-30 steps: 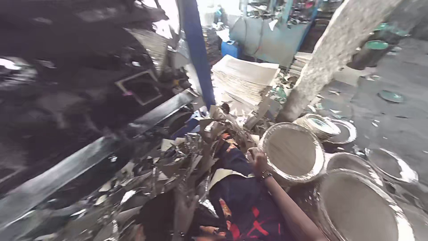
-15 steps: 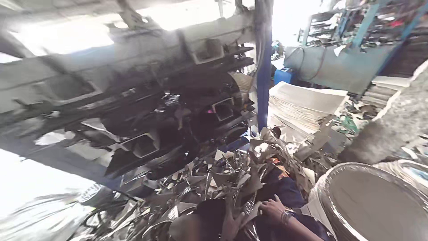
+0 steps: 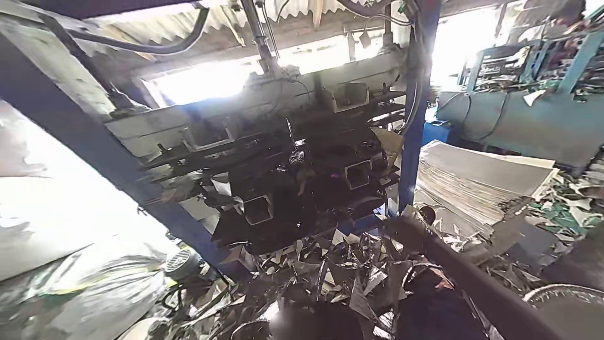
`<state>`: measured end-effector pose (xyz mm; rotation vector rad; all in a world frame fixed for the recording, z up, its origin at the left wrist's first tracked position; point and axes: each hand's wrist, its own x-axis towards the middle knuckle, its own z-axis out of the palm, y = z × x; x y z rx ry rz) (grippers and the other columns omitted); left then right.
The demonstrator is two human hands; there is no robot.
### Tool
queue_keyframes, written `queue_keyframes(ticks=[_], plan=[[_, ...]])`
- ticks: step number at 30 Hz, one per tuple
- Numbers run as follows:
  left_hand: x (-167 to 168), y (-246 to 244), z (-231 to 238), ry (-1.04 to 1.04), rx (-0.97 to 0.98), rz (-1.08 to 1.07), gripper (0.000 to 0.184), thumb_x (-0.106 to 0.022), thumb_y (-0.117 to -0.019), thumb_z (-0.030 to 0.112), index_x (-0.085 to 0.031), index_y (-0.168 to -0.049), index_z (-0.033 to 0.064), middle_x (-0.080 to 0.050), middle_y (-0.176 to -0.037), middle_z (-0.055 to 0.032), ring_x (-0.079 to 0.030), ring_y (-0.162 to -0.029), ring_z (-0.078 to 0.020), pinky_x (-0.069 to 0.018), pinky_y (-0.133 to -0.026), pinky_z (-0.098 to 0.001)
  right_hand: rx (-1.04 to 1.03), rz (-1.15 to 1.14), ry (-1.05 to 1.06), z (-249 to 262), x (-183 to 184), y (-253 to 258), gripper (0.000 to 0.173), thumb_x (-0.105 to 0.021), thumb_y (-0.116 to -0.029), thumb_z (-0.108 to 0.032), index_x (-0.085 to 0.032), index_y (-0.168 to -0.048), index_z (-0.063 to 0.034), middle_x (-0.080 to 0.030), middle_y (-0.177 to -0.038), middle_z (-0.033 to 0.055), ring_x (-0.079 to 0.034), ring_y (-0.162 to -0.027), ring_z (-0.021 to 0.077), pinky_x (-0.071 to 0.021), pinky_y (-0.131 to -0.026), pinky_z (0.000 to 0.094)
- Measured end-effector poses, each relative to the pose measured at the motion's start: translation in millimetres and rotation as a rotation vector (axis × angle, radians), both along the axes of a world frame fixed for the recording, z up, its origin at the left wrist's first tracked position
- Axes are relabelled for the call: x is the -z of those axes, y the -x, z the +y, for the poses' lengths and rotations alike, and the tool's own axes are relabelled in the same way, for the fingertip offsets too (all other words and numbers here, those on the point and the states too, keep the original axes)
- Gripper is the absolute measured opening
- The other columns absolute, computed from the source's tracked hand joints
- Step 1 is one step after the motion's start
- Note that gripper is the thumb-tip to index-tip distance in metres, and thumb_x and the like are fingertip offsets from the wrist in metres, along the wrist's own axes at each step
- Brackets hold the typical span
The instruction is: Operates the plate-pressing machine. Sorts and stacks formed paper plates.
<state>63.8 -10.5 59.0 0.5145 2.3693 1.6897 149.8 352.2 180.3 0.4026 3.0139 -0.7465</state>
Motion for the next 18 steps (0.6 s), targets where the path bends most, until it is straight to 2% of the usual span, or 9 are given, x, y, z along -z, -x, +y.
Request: queue_keyframes(ticks=[2,5,6,7,9,12,14,16,18], plan=[[-37,18,-22,0.008,-0.037,0.087,0.067,-0.059,-0.0947,0.000,-0.026,-0.151,-0.0134,-0.062,-0.121,-0.0271,-0.068,-0.096,-0.0227,-0.0575,-0.087,-0.0381,0.033,0.153,-0.119,-10,-63,26,0.039,-0.047,-0.1089,-0.028,-0.067,-0.128,-0.0004,-0.067,-0.125,0.0258,-0.062,-0.121,0.0439,-0.0436,-0.105,0.0625],[-82,39,-45,-0.098,-0.082,0.191,0.070,-0.059,-0.0924,0.001,-0.023,-0.151,-0.0111,-0.064,-0.112,-0.0151,-0.068,-0.089,-0.0082,-0.0584,-0.081,-0.0268,0.137,0.431,-0.313,-20,-124,67,0.026,-0.056,-0.1036,-0.017,-0.069,-0.123,-0.0053,-0.070,-0.111,0.0223,-0.068,-0.104,0.0428,-0.0530,-0.086,0.0627],[-98,40,-51,-0.105,-0.092,0.224,0.071,-0.057,-0.0907,0.001,-0.024,-0.152,-0.0109,-0.064,-0.110,-0.0136,-0.066,-0.085,-0.0058,-0.0568,-0.077,-0.0248,0.159,0.471,-0.369,-21,-135,80,0.027,-0.059,-0.1007,-0.011,-0.068,-0.126,-0.0054,-0.069,-0.115,0.0224,-0.067,-0.107,0.0435,-0.0526,-0.087,0.0632],[-111,42,-59,-0.086,-0.079,0.287,0.071,-0.058,-0.0906,0.004,-0.025,-0.152,-0.0123,-0.065,-0.112,-0.0155,-0.066,-0.086,-0.0063,-0.0568,-0.078,-0.0252,0.173,0.502,-0.412,-19,-145,94,0.028,-0.058,-0.1013,-0.011,-0.068,-0.127,-0.0069,-0.069,-0.120,0.0212,-0.067,-0.111,0.0423,-0.0526,-0.092,0.0621],[-126,46,-77,-0.028,-0.042,0.401,0.072,-0.059,-0.0914,0.008,-0.026,-0.151,-0.0142,-0.063,-0.118,-0.0206,-0.067,-0.093,-0.0106,-0.0574,-0.082,-0.0278,0.184,0.426,-0.421,-19,-167,116,0.030,-0.051,-0.1060,-0.013,-0.065,-0.131,-0.0048,-0.067,-0.126,0.0233,-0.065,-0.115,0.0443,-0.0526,-0.092,0.0624],[-141,50,-96,0.068,-0.028,0.514,0.065,-0.063,-0.0923,0.010,-0.035,-0.144,-0.0177,-0.069,-0.116,-0.0220,-0.071,-0.097,-0.0147,-0.0586,-0.085,-0.0296,0.133,0.496,-0.460,-15,-180,148,0.028,-0.053,-0.1044,-0.009,-0.065,-0.128,-0.0002,-0.065,-0.127,0.0227,-0.061,-0.123,0.0412,-0.0525,-0.096,0.0557],[-163,41,-103,0.164,0.029,0.581,0.051,-0.063,-0.0970,0.015,-0.050,-0.135,-0.0168,-0.069,-0.120,-0.0222,-0.071,-0.102,-0.0172,-0.0584,-0.091,-0.0308,0.135,0.513,-0.447,-6,-182,174,0.035,-0.051,-0.1079,-0.021,-0.065,-0.132,0.0003,-0.064,-0.130,0.0242,-0.058,-0.128,0.0409,-0.0481,-0.105,0.0538],[-181,38,-103,0.212,0.092,0.685,0.041,-0.064,-0.0985,0.022,-0.065,-0.121,-0.0118,-0.067,-0.125,-0.0243,-0.070,-0.109,-0.0201,-0.0558,-0.098,-0.0323,0.157,0.420,-0.380,-2,-192,187,0.042,-0.045,-0.1098,-0.029,-0.063,-0.130,0.0022,-0.065,-0.127,0.0267,-0.059,-0.126,0.0426,-0.0469,-0.105,0.0568],[-197,39,-92,0.256,0.104,0.794,0.043,-0.064,-0.0969,0.024,-0.065,-0.127,-0.0076,-0.071,-0.119,-0.0205,-0.071,-0.106,-0.0223,-0.0558,-0.098,-0.0371,0.130,0.303,-0.301,10,-202,198,0.048,-0.045,-0.1090,-0.035,-0.063,-0.122,0.0069,-0.064,-0.126,0.0301,-0.060,-0.123,0.0462,-0.0474,-0.100,0.0638]])
